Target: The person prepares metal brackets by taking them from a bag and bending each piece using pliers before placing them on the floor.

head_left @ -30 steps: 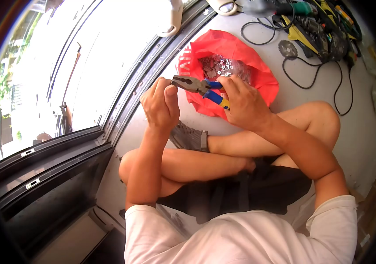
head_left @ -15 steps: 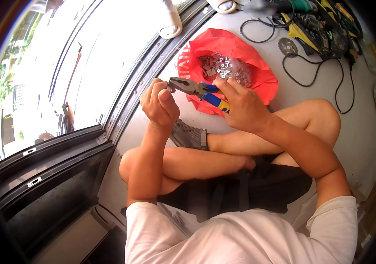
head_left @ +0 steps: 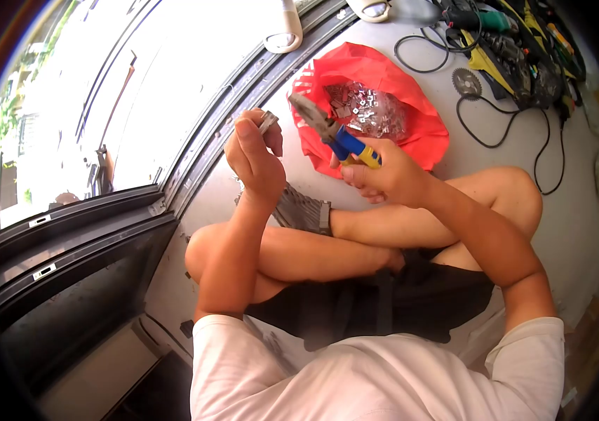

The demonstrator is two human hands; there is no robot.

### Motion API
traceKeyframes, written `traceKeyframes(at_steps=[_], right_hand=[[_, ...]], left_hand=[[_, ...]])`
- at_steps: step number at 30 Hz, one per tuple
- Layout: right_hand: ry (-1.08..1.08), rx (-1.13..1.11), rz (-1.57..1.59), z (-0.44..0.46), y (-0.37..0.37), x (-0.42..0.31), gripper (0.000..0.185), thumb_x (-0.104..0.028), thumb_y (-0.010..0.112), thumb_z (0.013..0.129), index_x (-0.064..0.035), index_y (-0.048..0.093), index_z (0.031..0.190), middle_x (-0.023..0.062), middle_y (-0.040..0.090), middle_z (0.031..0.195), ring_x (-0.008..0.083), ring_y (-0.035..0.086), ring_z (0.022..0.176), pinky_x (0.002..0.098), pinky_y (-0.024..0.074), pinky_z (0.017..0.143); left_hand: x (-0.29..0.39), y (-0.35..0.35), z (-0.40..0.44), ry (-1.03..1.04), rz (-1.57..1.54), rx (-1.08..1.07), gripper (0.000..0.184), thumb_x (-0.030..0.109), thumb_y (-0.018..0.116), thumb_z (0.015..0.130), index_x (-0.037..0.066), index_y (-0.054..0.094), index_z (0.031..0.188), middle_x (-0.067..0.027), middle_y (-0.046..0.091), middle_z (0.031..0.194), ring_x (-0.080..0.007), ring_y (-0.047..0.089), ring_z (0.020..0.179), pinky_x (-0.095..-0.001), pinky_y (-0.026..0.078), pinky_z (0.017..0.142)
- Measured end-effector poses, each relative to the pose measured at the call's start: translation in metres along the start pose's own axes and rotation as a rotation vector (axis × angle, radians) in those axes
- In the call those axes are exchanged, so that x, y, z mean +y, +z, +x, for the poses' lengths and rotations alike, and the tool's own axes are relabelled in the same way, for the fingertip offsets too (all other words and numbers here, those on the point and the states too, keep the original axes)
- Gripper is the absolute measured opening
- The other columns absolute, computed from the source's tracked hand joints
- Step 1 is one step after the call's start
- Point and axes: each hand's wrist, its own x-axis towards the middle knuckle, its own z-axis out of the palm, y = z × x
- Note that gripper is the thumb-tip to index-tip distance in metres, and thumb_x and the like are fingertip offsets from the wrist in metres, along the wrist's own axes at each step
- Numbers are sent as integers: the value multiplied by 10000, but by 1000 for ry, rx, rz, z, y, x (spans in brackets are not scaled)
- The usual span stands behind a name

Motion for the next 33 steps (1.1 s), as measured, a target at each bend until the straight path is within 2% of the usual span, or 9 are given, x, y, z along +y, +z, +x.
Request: traceKeyframes(at_steps=[1,2,4,10,17,19,23,29,33], right_hand=[[259,-77,381,-1,-2,-5,259,-153,680,992,-28,612,1209,-21,553,793,76,497,603,252,423,543],[258,-82,377,-1,-3,-7,259,-153,680,992,-28,612,1209,-21,553,793,76,497,603,252,423,543],[198,-14,282,1,-6,-9,254,-173,679,1000,-34,604,1200,-39,512,774,34,425,564,223,366,497],[224,93,-41,2,-7,12,259,-164,679,998,-39,589,1206,-32,552,796,45,480,571,228,409,503],[231,125,56,8,-4,24,252,-135,657,1000,-31,582,1217,-12,568,790,60,504,572,232,433,518],[212,100,124,7,-4,25,260,-117,638,1000,-14,574,1230,4,575,788,76,524,587,245,447,533],[172,112,179,5,-1,32,268,-102,620,999,1,565,1241,15,586,796,89,553,634,266,474,577],[-40,242,-142,-3,2,28,226,-166,679,958,-11,641,1118,71,650,809,154,603,660,356,506,641],[-6,191,-385,-13,2,6,299,-256,680,963,-45,677,1174,174,683,819,325,679,724,432,521,688]], left_hand=[[0,1,1,2,0,5,606,410,278,1148,-1,575,817,-33,503,624,-99,426,507,-270,331,485],[0,1,2,-58,-75,10,598,423,273,1147,1,574,849,-37,508,648,-104,436,533,-270,347,499],[6,3,5,-198,-208,30,569,445,275,1144,7,568,929,-54,515,723,-116,449,602,-270,378,522],[3,-4,20,-566,-672,44,410,380,406,1121,37,578,977,-54,499,845,-170,452,708,-307,402,697],[4,-9,24,-595,-843,35,229,230,519,1101,30,607,1030,-65,590,989,-156,496,805,-311,429,785],[3,-13,25,-582,-870,-92,217,241,574,1082,31,619,1058,-72,626,1035,-147,514,815,-308,446,807],[2,-16,24,-531,-873,-146,205,238,603,1068,34,625,1071,-78,633,990,-155,555,791,-311,472,765],[16,-21,20,-294,-410,-264,133,9,671,984,-16,611,1101,-115,682,863,-221,683,692,-364,570,649],[29,-16,17,-183,-162,-296,246,-98,693,925,-41,610,1150,-129,713,867,-224,747,779,-323,599,695]])
